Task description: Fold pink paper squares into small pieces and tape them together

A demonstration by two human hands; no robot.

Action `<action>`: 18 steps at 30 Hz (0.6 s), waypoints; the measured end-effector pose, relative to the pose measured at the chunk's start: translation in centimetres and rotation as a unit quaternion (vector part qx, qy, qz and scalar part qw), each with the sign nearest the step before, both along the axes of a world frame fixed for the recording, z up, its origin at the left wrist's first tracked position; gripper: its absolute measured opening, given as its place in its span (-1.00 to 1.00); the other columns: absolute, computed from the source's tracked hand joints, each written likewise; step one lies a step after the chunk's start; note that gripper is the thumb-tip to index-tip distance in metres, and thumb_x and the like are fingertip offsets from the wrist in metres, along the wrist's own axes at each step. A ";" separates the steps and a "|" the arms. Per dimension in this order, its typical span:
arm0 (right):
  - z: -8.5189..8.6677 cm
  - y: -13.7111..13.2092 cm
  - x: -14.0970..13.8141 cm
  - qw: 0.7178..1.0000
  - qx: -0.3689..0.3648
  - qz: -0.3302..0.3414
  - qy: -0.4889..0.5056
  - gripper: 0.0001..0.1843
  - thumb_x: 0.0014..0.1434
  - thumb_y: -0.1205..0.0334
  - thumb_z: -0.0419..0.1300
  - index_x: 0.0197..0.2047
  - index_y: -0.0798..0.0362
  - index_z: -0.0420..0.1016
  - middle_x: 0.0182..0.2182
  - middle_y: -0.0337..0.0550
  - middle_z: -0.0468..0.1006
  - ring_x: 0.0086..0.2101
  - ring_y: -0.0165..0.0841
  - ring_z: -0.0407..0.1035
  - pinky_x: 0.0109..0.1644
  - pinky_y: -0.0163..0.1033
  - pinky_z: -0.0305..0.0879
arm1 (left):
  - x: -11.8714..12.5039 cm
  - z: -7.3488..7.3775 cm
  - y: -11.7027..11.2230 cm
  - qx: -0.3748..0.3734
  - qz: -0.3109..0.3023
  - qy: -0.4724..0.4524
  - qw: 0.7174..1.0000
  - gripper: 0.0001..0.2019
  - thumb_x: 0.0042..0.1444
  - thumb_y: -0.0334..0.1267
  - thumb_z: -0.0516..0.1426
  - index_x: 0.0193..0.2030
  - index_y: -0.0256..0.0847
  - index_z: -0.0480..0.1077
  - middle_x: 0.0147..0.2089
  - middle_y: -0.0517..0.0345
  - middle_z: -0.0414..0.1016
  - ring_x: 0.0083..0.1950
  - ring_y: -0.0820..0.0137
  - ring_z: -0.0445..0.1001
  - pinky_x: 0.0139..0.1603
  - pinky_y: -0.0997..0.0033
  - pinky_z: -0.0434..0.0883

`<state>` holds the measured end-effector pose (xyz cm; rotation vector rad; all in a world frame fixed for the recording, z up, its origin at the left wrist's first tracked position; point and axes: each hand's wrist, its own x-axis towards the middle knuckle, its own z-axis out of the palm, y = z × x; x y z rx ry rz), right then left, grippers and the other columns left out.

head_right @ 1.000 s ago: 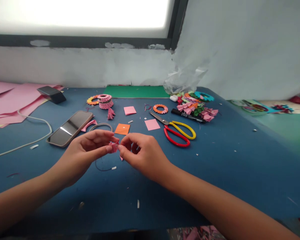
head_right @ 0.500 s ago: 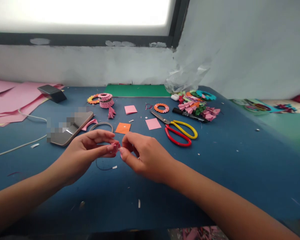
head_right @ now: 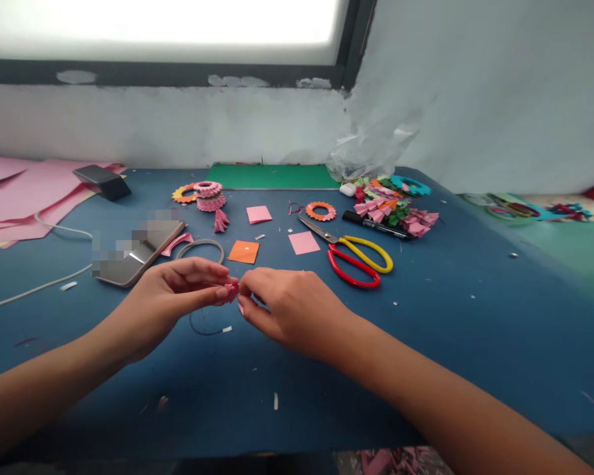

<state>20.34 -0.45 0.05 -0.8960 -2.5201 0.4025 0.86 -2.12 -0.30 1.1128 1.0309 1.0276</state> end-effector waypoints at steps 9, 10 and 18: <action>-0.6 0.0 -0.2 0.998 0.055 -0.011 -0.033 -0.81 0.24 0.24 0.05 -0.26 0.11 0.47 -0.42 -0.16 0.52 -0.44 -0.39 0.38 -0.40 -0.31 0.16 | 0.1 0.1 -0.2 0.002 0.001 0.037 0.999 -0.83 -0.12 -0.33 0.33 -0.33 -0.24 0.51 -0.35 0.16 0.61 -0.29 0.36 0.58 -0.12 0.37 0.49; -0.7 0.0 -0.2 0.997 0.061 -0.012 -0.034 -0.81 0.24 0.24 0.05 -0.26 0.11 0.47 -0.42 -0.16 0.52 -0.44 -0.38 0.39 -0.40 -0.31 0.16 | 0.2 0.1 -0.1 0.002 0.000 0.038 0.999 -0.83 -0.12 -0.34 0.33 -0.33 -0.24 0.51 -0.36 0.16 0.61 -0.29 0.36 0.58 -0.12 0.36 0.49; -1.2 -0.2 -0.4 0.992 0.114 -0.042 -0.045 -0.83 0.23 0.23 0.06 -0.31 0.09 0.44 -0.44 -0.20 0.52 -0.43 -0.36 0.42 -0.44 -0.28 0.10 | 0.2 -0.1 -0.1 0.004 -0.010 0.033 0.999 -0.84 -0.09 -0.34 0.32 -0.32 -0.24 0.50 -0.35 0.18 0.61 -0.28 0.38 0.58 -0.13 0.40 0.49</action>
